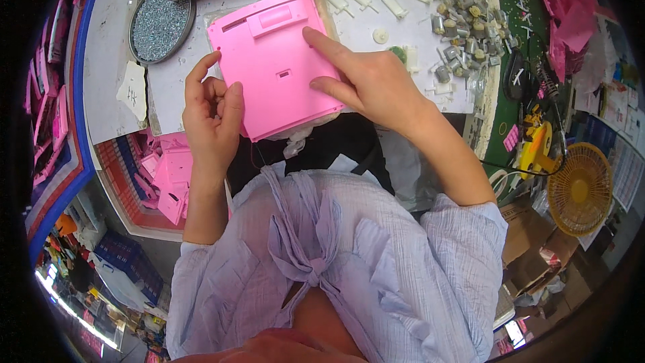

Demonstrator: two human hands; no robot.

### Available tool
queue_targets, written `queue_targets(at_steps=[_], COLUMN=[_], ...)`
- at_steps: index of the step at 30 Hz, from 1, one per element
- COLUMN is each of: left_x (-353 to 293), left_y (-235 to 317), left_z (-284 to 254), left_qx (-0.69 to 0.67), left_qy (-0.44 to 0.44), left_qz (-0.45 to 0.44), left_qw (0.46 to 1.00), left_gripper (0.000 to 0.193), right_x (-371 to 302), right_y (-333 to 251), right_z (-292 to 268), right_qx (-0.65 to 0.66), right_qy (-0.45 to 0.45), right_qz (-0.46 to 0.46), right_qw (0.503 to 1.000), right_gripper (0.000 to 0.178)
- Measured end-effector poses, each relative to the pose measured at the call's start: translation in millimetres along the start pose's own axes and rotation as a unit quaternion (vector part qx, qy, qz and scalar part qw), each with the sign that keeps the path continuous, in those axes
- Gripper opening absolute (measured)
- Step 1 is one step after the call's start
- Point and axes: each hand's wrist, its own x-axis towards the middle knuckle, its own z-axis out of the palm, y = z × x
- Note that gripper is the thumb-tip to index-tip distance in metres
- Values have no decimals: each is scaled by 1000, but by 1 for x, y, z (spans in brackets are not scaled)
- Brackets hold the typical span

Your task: Assembling the internal components and outer casing of a pink electronic toy device using a soldering iron and an electric screwdriver.

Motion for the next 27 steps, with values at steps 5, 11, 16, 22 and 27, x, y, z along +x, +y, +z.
queue_targets(at_steps=[5, 11, 16, 22, 27], left_x=[2, 3, 4, -11, -12], left_y=[-12, -13, -10, 1, -16], left_z=[4, 4, 6, -15, -9], left_qx=[-153, -204, -191, 55, 46], left_qy=[-12, -16, 13, -23, -32], left_qz=[-26, -34, -42, -26, -8], left_qw=[988, 978, 981, 998, 998], left_gripper=[49, 50, 51, 50, 56], right_x=[-6, -8, -4, -2, 4], right_y=[9, 11, -3, -9, -24], right_z=[1, 1, 1, 8, -6], right_qx=[65, 120, 66, 0, -118], right_qy=[-6, -17, -27, -22, -100], right_qz=[-15, 5, 45, -4, 9], right_qw=[998, 993, 996, 1000, 988], right_gripper=[65, 64, 57, 61, 62])
